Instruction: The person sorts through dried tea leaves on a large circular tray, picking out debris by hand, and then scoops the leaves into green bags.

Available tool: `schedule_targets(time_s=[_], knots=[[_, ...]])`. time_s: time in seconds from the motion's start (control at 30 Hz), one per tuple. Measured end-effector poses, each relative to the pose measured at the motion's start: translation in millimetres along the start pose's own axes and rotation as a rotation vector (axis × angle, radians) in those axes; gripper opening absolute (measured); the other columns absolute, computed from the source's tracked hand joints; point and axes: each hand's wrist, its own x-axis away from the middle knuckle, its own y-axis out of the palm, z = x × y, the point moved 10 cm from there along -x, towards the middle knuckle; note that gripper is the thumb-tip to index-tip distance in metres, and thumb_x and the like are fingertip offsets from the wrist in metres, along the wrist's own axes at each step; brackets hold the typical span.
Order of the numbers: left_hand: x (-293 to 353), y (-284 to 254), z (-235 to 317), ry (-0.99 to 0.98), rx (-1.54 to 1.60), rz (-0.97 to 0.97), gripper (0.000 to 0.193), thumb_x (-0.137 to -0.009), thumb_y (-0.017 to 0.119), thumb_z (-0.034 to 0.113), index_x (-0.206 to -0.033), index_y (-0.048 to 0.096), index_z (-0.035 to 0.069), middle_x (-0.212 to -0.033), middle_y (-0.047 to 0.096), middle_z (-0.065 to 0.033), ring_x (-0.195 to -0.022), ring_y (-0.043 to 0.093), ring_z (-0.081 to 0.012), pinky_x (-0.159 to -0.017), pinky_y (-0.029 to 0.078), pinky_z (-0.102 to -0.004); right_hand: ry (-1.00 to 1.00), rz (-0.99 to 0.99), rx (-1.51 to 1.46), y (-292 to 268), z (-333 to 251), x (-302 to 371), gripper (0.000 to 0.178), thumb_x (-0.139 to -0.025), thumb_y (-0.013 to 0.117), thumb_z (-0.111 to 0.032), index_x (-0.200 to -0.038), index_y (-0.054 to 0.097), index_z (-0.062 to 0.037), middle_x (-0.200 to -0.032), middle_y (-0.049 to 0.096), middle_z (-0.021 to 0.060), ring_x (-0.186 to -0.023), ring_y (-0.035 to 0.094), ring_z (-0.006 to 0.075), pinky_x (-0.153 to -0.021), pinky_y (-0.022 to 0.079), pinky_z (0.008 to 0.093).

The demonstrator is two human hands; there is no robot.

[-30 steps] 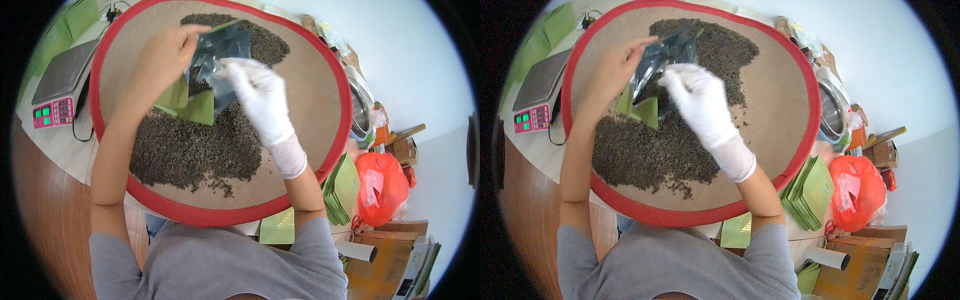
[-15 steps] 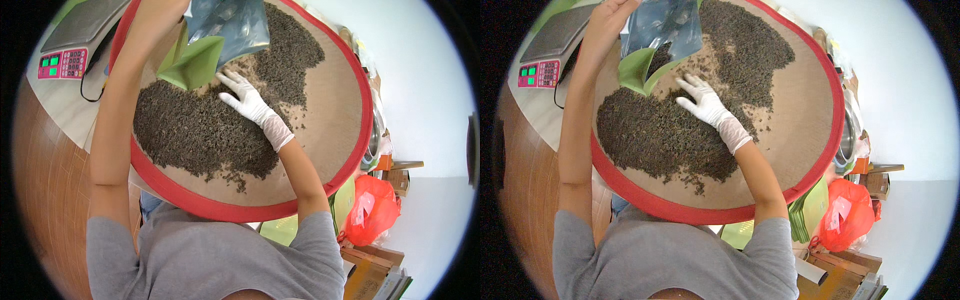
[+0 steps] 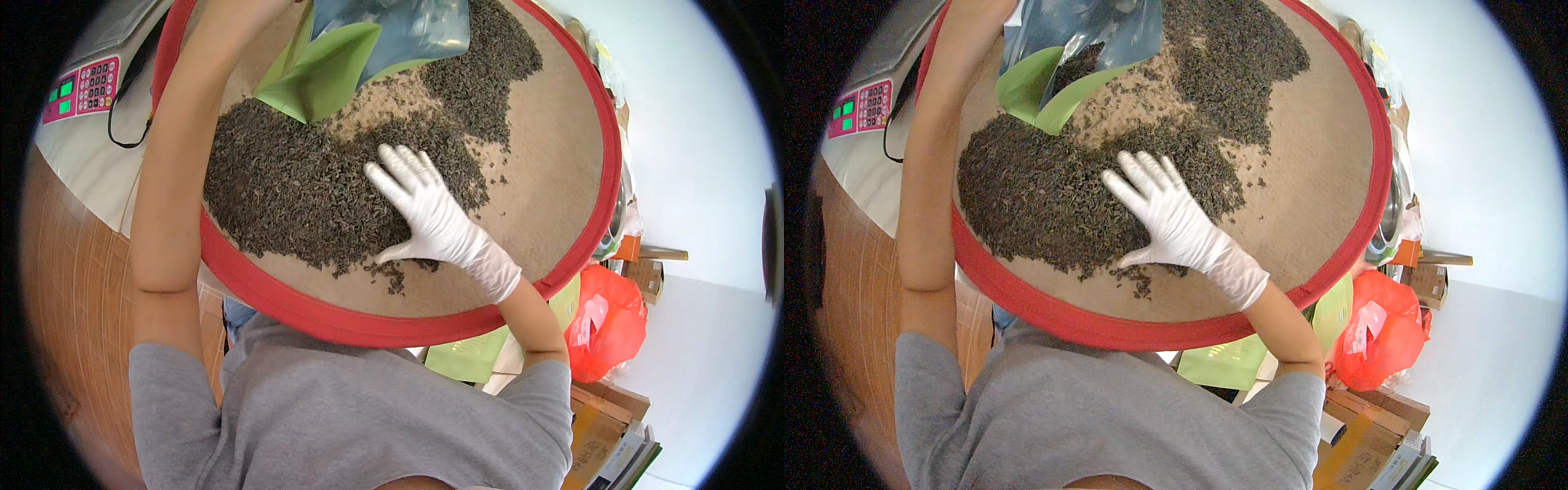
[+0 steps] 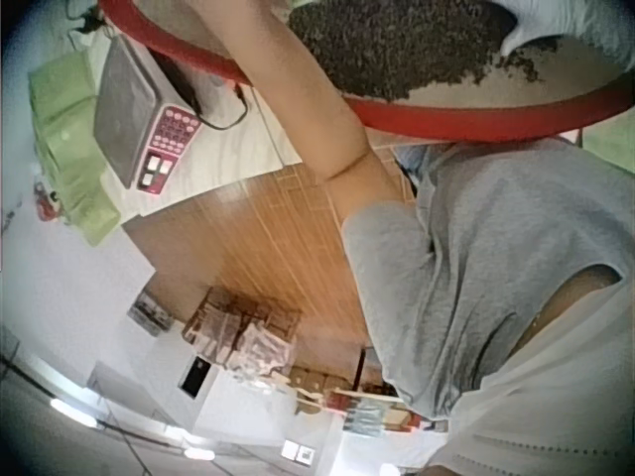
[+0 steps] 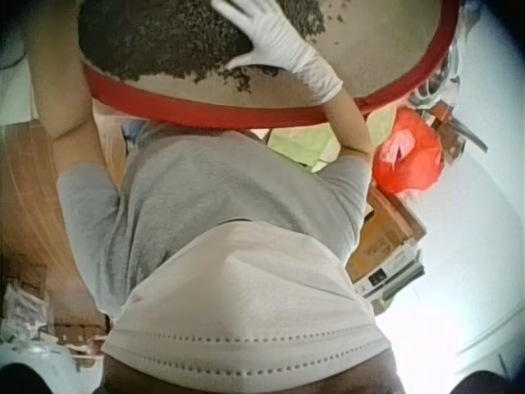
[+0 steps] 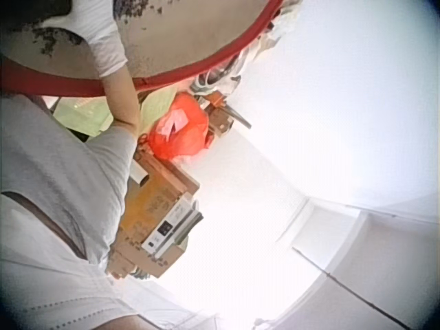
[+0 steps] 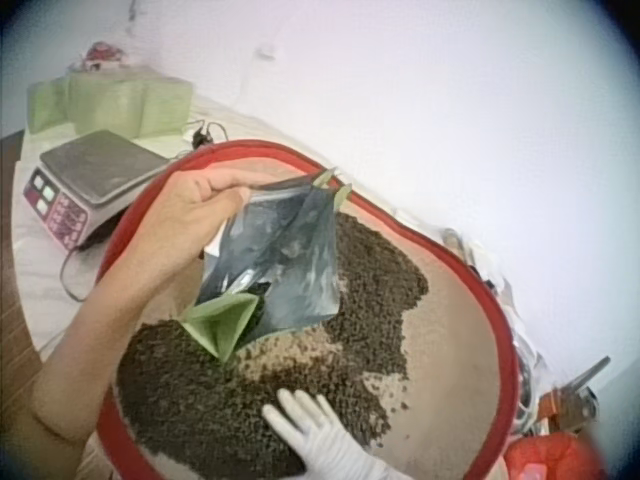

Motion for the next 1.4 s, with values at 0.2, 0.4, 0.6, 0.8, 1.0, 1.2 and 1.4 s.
schedule_targets(time_s=[0.2,0.4,0.6,0.8,1.0,1.2,1.4], knots=[[2,-1,-2,0.032,-0.13,0.026,0.031,-0.092,0.05,0.005,-0.117,0.069,0.004,-0.077,0.061,0.0055,-0.065,0.048,-0.0009,-0.06,0.038,-0.0176,-0.162,-0.003,0.105,12,-13,-50,0.119,-0.052,0.084,-0.057,-0.152,0.03,-0.0211,-0.153,0.028,0.0228,-0.134,0.036,0.0446,-0.111,0.03,0.0582],[2,-7,-11,-0.093,-0.088,0.02,0.031,-0.093,0.049,0.006,-0.116,0.07,0.006,-0.076,0.058,0.0059,-0.066,0.047,-0.0017,-0.06,0.038,-0.0192,-0.193,-0.053,0.026,28,-21,-43,0.093,-0.058,0.086,-0.037,-0.14,0.046,-0.0224,-0.138,0.046,0.0096,-0.11,0.053,0.031,-0.092,0.05,0.0427],[7,8,14,-0.004,-0.178,0.002,0.031,-0.094,0.049,0.007,-0.116,0.07,0.005,-0.081,0.063,0.0045,-0.069,0.05,-0.0012,-0.063,0.04,-0.0186,0.09,0.049,-0.481,23,-1,-14,0.051,-0.064,0.08,-0.01,-0.112,0.065,-0.0155,-0.117,0.061,0.0066,-0.101,0.062,0.0254,-0.092,0.052,0.0345],[-3,36,34,0.173,-0.34,-0.109,0.032,-0.092,0.048,0.006,-0.115,0.07,0.003,-0.097,0.071,-0.0045,-0.083,0.061,-0.0069,-0.076,0.047,-0.0211,0.38,0.206,-1.23,-17,32,24,0.028,-0.079,0.065,0.001,-0.104,0.067,-0.0104,-0.103,0.067,-0.0001,-0.083,0.061,0.0069,-0.069,0.051,0.0215],[12,74,45,0.059,-0.149,-0.279,0.031,-0.092,0.049,0.006,-0.114,0.069,0.002,-0.095,0.071,-0.011,-0.082,0.064,-0.0107,-0.074,0.048,-0.0229,0.283,0.601,-1.246,-143,40,39,0.021,-0.09,0.058,-0.017,-0.108,0.065,-0.0085,-0.098,0.068,0.0059,-0.065,0.057,0.0054,-0.046,0.041,0.0173],[11,97,39,-0.01,-0.579,-0.31,0.029,-0.09,0.05,0.006,-0.11,0.069,-0.001,-0.084,0.07,-0.0198,-0.073,0.067,-0.0199,-0.069,0.052,-0.0328,0.215,0.815,-1.293,-211,29,-4,0.023,-0.093,0.059,-0.016,-0.113,0.065,-0.0054,-0.079,0.063,0.0045,-0.061,0.054,0.009,-0.052,0.042,0.022],[2,96,35,0.07,-0.512,-0.28,0.03,-0.088,0.048,0.006,-0.108,0.068,-0.005,-0.088,0.071,-0.0204,-0.077,0.068,-0.0241,-0.071,0.052,-0.0342,0.246,0.772,-1.04,-191,43,-33,0.035,-0.09,0.068,-0.014,-0.122,0.058,-0.0035,-0.108,0.063,0.0053,-0.098,0.059,0.0118,-0.088,0.048,0.0278]])
